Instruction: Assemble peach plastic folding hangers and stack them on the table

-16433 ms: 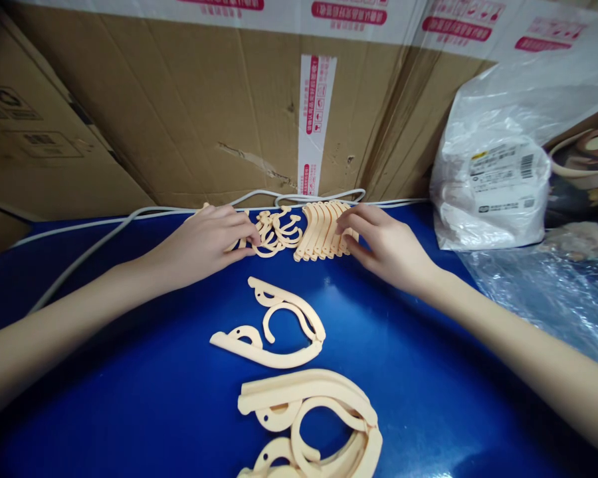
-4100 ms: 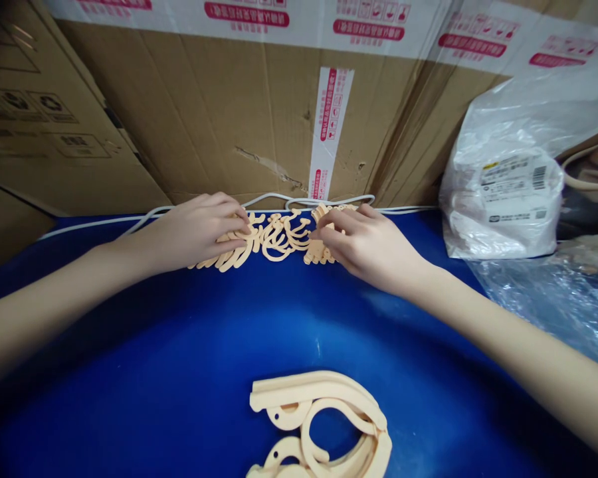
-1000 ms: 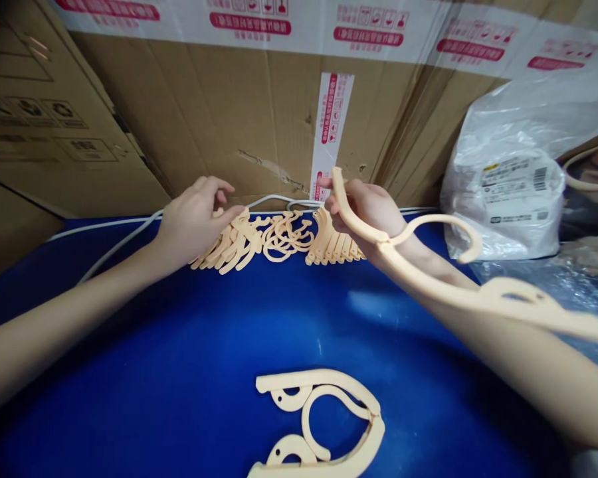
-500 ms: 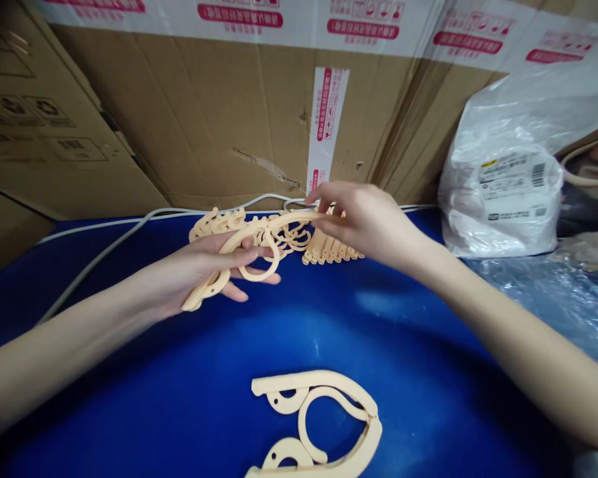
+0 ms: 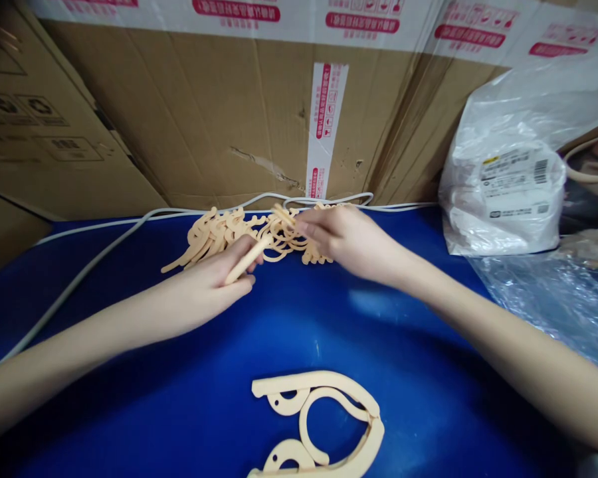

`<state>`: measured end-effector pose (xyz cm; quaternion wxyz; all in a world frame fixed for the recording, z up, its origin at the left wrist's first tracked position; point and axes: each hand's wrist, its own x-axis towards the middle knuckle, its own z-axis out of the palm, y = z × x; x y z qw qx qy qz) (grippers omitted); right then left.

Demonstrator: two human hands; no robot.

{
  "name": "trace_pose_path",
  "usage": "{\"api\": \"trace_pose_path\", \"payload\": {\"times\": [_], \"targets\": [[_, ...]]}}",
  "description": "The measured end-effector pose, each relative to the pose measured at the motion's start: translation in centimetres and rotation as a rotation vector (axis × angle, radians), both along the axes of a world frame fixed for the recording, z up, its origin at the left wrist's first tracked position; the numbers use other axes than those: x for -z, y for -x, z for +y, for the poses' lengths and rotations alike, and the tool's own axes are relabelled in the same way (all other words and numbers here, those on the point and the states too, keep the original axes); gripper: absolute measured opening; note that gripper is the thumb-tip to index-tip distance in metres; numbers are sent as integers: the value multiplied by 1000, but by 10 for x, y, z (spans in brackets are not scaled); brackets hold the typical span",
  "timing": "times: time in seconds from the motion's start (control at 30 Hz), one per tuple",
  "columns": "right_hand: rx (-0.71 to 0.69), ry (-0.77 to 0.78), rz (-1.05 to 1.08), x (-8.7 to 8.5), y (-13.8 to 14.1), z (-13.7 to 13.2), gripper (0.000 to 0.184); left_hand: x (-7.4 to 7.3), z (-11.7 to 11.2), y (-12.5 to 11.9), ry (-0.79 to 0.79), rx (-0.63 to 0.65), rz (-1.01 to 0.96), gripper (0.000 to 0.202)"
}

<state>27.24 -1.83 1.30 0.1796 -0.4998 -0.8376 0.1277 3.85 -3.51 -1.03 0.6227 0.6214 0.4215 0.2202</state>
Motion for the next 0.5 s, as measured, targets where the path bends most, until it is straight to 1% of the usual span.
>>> {"api": "trace_pose_path", "payload": {"times": [0.03, 0.07, 0.13, 0.17, 0.2, 0.23, 0.33, 0.43, 0.5], "targets": [[36, 71, 86, -1, -6, 6, 37, 2, 2, 0, -52, -17, 60, 20], [133, 85, 141, -1, -12, 13, 36, 3, 3, -1, -65, -34, 100, 19], [351, 130, 168, 2, -25, 27, 31, 1, 8, -5, -43, -63, 147, 13], [394, 133, 159, 4, -31, 33, 25, -1, 10, -8, -37, -73, 143, 13], [419, 141, 147, 7, -34, 37, 19, -4, 13, -12, -34, -77, 122, 14], [437, 150, 127, 10, -37, 40, 19, -7, 16, -16, -32, -92, 80, 18], [472, 125, -36, 15, -35, 42, 34, -14, 23, -30, -30, -110, 13, 36], [500, 40, -262, 16, -29, 41, 38, -13, 29, -44, -31, -95, 28, 46], [502, 36, -335, 14, -27, 43, 40, -11, 33, -52, -35, -81, 42, 49]]}}
